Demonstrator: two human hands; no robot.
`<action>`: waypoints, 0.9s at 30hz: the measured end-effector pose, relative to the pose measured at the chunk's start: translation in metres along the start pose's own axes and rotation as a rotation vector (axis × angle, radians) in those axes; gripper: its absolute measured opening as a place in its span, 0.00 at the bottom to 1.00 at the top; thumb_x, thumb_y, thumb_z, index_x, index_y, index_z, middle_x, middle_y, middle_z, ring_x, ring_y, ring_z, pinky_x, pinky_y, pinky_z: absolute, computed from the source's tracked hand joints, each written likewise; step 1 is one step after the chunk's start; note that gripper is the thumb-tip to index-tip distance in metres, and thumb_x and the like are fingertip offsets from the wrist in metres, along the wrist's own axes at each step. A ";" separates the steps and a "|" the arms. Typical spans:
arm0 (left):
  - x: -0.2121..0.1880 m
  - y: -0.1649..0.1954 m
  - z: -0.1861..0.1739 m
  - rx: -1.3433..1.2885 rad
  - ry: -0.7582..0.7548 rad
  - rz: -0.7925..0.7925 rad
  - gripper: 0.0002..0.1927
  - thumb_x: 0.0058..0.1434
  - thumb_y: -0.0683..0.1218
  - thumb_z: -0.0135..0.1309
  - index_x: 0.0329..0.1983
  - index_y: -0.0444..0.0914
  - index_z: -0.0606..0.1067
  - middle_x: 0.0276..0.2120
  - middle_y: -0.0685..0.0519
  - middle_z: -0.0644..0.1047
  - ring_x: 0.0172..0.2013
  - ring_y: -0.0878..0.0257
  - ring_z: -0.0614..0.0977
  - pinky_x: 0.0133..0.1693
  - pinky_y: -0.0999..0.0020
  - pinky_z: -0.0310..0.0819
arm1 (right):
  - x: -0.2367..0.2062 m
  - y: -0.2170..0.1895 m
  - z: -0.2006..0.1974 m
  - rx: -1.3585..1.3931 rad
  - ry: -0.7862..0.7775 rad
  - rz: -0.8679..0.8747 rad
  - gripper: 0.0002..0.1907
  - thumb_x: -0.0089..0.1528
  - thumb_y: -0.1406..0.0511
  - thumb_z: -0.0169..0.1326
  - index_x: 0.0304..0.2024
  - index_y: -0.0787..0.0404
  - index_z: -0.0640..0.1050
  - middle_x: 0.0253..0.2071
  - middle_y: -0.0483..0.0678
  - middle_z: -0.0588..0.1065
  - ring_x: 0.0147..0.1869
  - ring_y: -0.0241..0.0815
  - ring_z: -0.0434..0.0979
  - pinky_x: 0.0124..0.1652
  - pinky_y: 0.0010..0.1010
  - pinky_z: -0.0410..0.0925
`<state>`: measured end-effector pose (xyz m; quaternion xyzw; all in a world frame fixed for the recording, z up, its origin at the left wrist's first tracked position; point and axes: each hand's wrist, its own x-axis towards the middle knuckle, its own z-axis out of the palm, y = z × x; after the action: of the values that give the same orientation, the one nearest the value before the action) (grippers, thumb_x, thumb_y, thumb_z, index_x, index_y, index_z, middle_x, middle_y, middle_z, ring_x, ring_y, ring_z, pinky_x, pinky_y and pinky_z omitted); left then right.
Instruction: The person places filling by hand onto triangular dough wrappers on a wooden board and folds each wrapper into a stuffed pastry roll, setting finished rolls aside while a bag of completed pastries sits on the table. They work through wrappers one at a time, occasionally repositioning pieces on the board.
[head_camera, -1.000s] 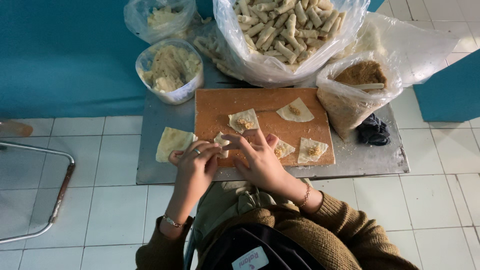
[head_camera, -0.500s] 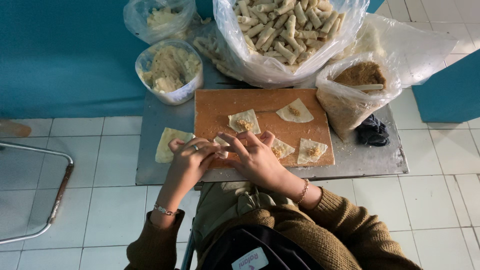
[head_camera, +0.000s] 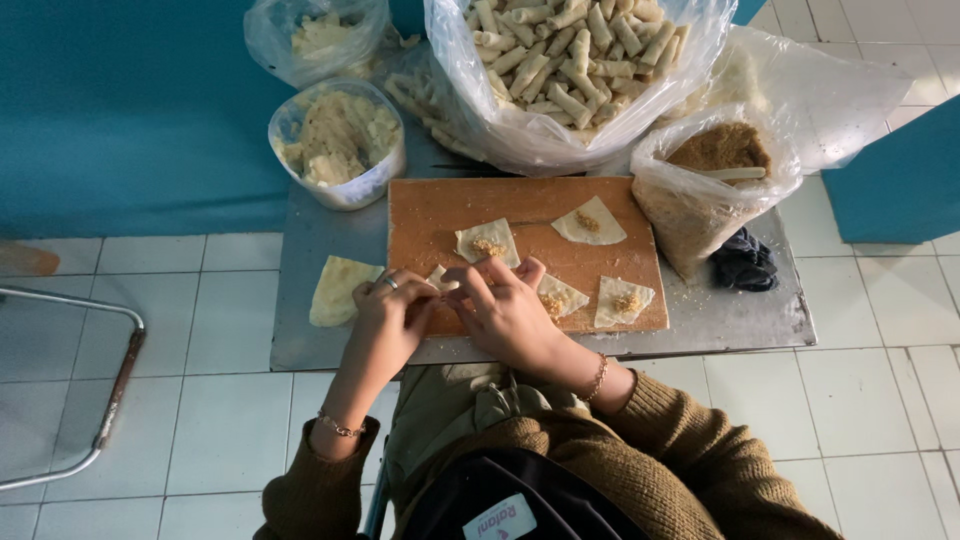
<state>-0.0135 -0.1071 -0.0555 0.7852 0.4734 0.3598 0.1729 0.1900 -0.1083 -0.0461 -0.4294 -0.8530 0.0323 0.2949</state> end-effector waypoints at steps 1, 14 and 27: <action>0.000 0.000 -0.001 -0.011 -0.012 -0.010 0.05 0.57 0.42 0.62 0.37 0.39 0.81 0.37 0.56 0.81 0.43 0.59 0.81 0.50 0.58 0.60 | 0.002 0.000 -0.001 0.064 0.014 0.038 0.16 0.63 0.62 0.61 0.51 0.55 0.74 0.43 0.35 0.80 0.55 0.39 0.71 0.50 0.49 0.54; 0.014 0.000 0.008 0.048 -0.017 -0.167 0.04 0.51 0.42 0.64 0.31 0.39 0.81 0.34 0.53 0.74 0.43 0.55 0.77 0.47 0.55 0.59 | 0.026 0.007 -0.003 0.168 -0.127 0.293 0.09 0.48 0.57 0.69 0.32 0.41 0.86 0.35 0.32 0.80 0.55 0.43 0.66 0.48 0.49 0.52; 0.015 0.001 -0.001 0.155 0.014 -0.027 0.05 0.52 0.47 0.66 0.30 0.46 0.81 0.39 0.56 0.73 0.48 0.54 0.73 0.48 0.51 0.59 | 0.014 -0.004 -0.011 -0.030 -0.017 0.109 0.09 0.54 0.63 0.64 0.37 0.41 0.86 0.48 0.39 0.74 0.61 0.50 0.65 0.49 0.51 0.53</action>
<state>-0.0091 -0.0946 -0.0479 0.7872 0.5117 0.3252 0.1130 0.1869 -0.1028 -0.0289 -0.4793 -0.8312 0.0393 0.2790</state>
